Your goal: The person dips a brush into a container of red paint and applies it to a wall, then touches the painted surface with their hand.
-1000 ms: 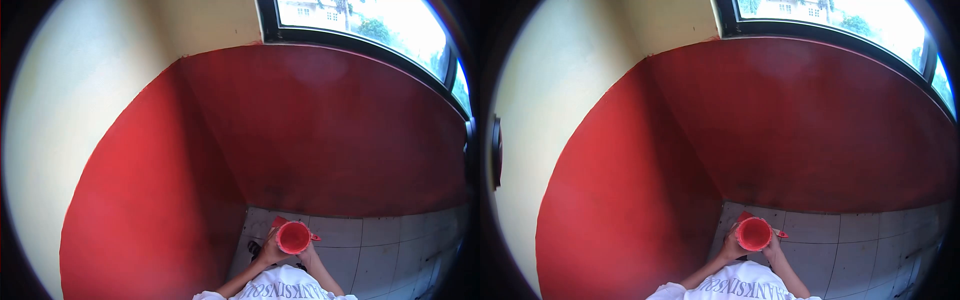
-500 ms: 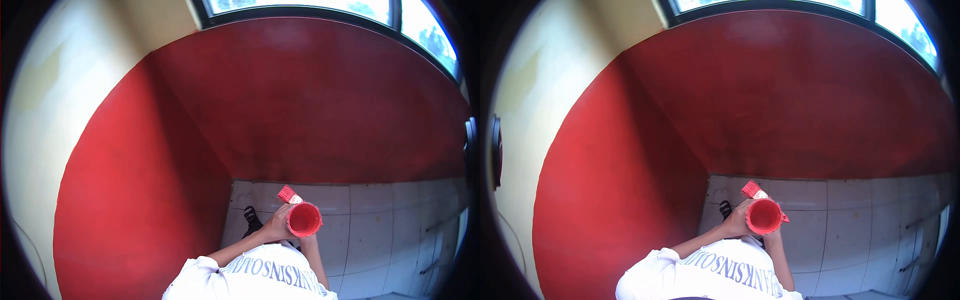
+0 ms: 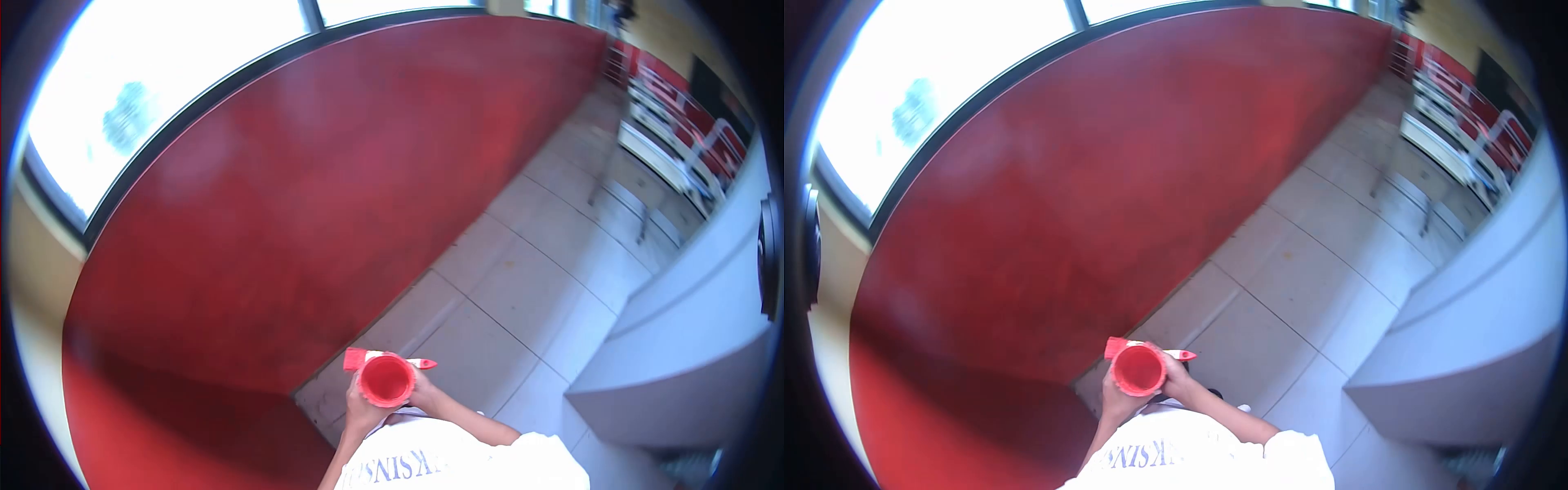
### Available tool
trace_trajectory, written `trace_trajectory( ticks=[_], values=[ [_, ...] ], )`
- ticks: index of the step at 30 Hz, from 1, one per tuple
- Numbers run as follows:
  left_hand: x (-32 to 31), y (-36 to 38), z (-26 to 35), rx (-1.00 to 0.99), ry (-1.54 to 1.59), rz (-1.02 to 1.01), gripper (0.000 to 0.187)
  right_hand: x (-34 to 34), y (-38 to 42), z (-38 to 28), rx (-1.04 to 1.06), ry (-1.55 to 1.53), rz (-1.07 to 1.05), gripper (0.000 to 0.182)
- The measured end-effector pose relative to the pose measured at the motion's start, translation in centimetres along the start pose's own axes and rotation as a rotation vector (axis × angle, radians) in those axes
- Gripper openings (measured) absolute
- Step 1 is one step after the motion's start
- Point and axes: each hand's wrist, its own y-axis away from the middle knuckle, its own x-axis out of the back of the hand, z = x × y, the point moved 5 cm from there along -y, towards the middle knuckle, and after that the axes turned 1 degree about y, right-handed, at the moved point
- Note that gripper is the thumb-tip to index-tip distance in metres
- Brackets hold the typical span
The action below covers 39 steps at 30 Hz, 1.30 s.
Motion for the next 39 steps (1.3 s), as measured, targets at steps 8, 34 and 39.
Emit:
trace_trajectory(
  ticks=[8, 34, 39],
  values=[
    [-1.0, -6.8, -0.6, -0.136, 0.035, -0.183, 0.072, -1.7, -0.4, -5.6, 0.392, 0.342, -0.159, 0.026],
    [-4.2, -16.3, 0.5, -0.207, 0.076, -0.276, 0.067, -4.5, -3.5, -13.1, 0.535, 0.315, -0.071, 0.025],
    [-9.3, -17.9, 0.8, -0.161, 0.101, -0.299, 0.065, -1.2, -4.1, -17.4, 0.268, -0.086, -0.103, 0.027]
  ],
)
